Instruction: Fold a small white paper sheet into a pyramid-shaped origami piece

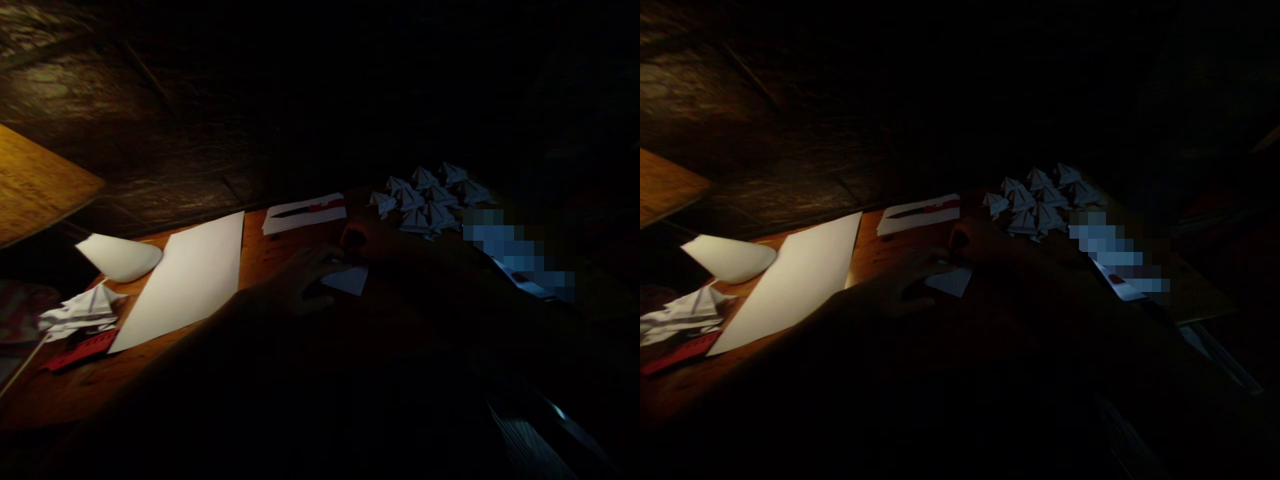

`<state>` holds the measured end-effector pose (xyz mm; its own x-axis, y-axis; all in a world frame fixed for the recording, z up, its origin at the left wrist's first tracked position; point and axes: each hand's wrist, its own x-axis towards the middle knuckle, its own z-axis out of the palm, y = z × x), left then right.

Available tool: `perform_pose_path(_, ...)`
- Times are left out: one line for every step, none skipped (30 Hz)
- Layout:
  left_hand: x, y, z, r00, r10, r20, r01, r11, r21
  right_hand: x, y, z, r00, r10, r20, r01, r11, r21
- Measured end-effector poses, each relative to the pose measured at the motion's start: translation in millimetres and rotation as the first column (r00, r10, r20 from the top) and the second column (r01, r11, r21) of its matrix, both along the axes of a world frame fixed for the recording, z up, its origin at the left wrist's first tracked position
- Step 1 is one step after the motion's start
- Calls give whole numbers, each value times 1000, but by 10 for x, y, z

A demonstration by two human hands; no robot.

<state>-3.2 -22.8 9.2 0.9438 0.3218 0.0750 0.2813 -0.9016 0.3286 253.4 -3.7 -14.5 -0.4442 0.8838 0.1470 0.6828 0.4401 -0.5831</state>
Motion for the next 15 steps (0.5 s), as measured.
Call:
perform_pose_path(1, 3, -1, 1000, 5, 3, -5, 1000, -2, 4, 0, -2, 1000, 4, 0, -4, 1000, 6)
perform_pose_path(1, 1, 2, 1000, 14, 2, -14, 1000, 1, 9, -2, -2, 1000, 8, 2, -8, 1000, 12)
perform_pose_path(2, -6, 7, 1000, 24, 0, -24, 1000, 7, 16, -4, 1, 1000, 17, 6, -17, 1000, 17)
perform_pose_path(1, -14, 13, 999, 35, -2, -35, 999, 16, 24, -8, 5, 1000, 30, 9, -30, 999, 21)
perform_pose_path(0, -22, 18, 999, 44, -4, -44, 999, 26, 31, -13, 11, 999, 45, 13, -45, 999, 21)
perform_pose_path(-1, -27, 20, 999, 46, -3, -46, 998, 38, 37, -17, 18, 998, 55, 13, -55, 998, 19)
perform_pose_path(-3, -29, 19, 999, 45, 0, -45, 998, 50, 41, -20, 24, 998, 61, 12, -61, 998, 17)
perform_pose_path(-4, -26, 16, 999, 39, 1, -39, 997, 63, 42, -22, 31, 998, 60, 7, -61, 998, 14)
perform_pose_path(-5, -20, 10, 1000, 31, -1, -31, 997, 75, 41, -23, 36, 998, 56, 1, -56, 998, 7)
perform_pose_path(-6, -12, 5, 1000, 22, -6, -21, 996, 85, 37, -23, 42, 999, 50, -5, -50, 999, -4)
perform_pose_path(-6, -6, 1, 1000, 15, -11, -14, 996, 91, 32, -23, 47, 999, 44, -13, -44, 999, -18)
perform_pose_path(-7, -2, 0, 1000, 13, -18, -11, 995, 94, 26, -24, 53, 999, 38, -20, -38, 999, -31)
perform_pose_path(-8, -1, 2, 1000, 18, -23, -15, 995, 98, 21, -25, 60, 999, 33, -24, -34, 998, -46)
perform_pose_path(-9, -5, 8, 999, 27, -25, -24, 994, 103, 16, -27, 66, 999, 23, -29, -24, 998, -55)
perform_pose_path(-10, -12, 16, 999, 38, -28, -35, 993, 109, 12, -29, 71, 999, 11, -32, -13, 998, -59)
